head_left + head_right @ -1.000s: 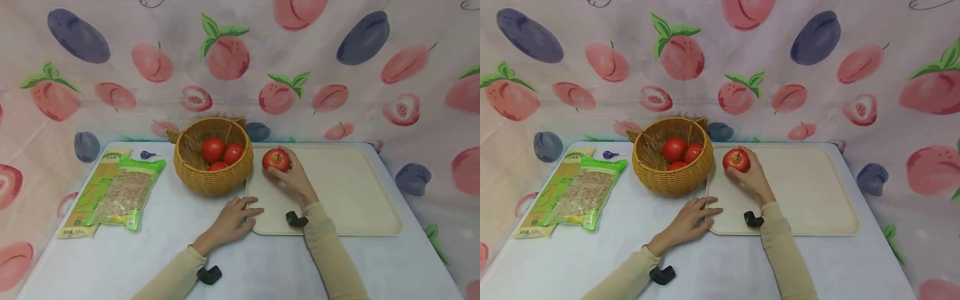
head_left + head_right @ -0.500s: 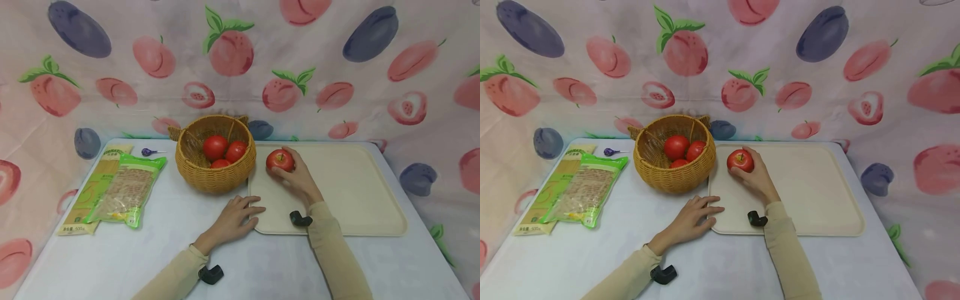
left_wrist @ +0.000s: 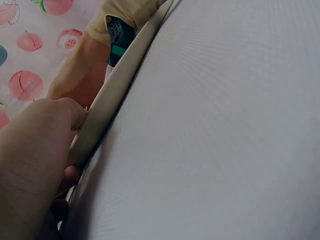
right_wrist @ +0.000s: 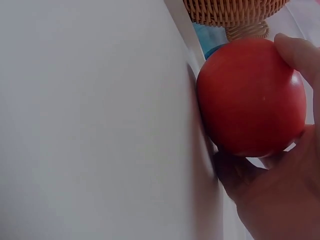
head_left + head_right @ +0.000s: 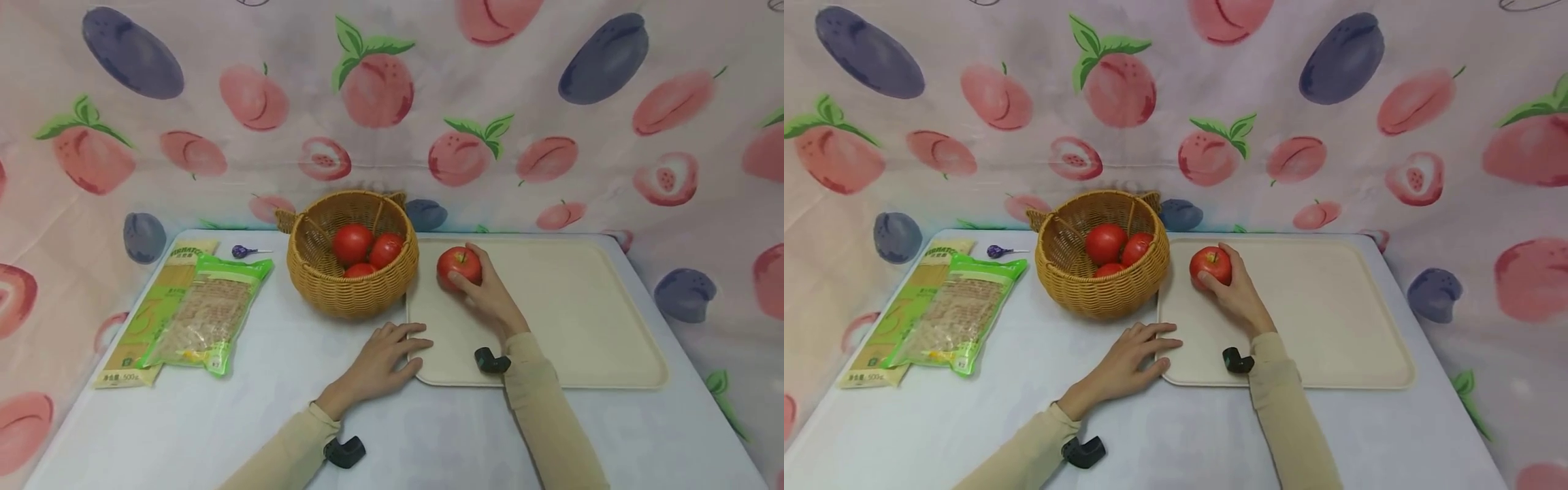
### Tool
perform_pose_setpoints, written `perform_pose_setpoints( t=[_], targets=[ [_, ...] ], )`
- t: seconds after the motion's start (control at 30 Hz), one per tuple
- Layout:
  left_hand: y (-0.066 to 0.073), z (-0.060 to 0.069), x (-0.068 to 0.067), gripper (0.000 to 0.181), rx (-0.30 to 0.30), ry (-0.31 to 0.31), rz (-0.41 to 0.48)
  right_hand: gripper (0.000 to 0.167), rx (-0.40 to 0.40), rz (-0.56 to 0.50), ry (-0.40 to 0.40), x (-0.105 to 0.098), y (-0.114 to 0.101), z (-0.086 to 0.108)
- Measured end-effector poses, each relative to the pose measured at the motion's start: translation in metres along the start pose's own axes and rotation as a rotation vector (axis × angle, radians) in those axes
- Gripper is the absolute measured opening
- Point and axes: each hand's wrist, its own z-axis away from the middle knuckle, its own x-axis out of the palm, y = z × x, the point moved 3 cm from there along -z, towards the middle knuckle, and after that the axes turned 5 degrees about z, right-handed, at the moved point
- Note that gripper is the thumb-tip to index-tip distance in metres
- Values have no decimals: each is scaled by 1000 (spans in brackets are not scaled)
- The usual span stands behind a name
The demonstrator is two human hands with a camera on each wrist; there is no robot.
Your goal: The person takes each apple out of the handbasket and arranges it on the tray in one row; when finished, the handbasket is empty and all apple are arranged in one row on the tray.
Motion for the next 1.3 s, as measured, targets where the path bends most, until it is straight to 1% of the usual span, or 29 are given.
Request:
perform_pose_setpoints(
  t=[0.1, 0.23, 0.37, 0.53, 0.73, 0.93, 1.03, 1.1, 1.2, 1.3],
  targets=[
    [0, -1, 0, 34, 1, 7, -3, 81, 16, 9, 4, -2, -1, -2],
    [0, -2, 0, 34, -7, -2, 7, 82, 33, 14, 3, -4, -2, -1],
    [0, -2, 0, 34, -16, -10, 21, 82, 26, 21, -2, -5, -4, 0],
    [0, -2, -2, 34, -16, -10, 8, 82, 18, 41, 4, -5, -6, -1],
    [0, -3, -3, 34, 0, 4, -6, 82, 15, 28, 8, -8, -7, 0],
    [-1, -3, -2, 33, -8, -2, 9, 73, -78, -44, 62, -12, -9, 0],
    [-1, -1, -1, 33, -12, -9, 14, 66, -123, -75, 90, -13, -15, 2],
    [-1, -1, 0, 33, -11, -9, 13, 61, -167, -97, 121, -15, -23, 5],
    [-2, 0, 0, 32, -7, -3, 12, 51, -244, -126, 176, -19, -41, 12],
    [-2, -1, 0, 32, -8, -2, 11, 45, -325, -117, 218, -21, -59, 17]
  ],
)
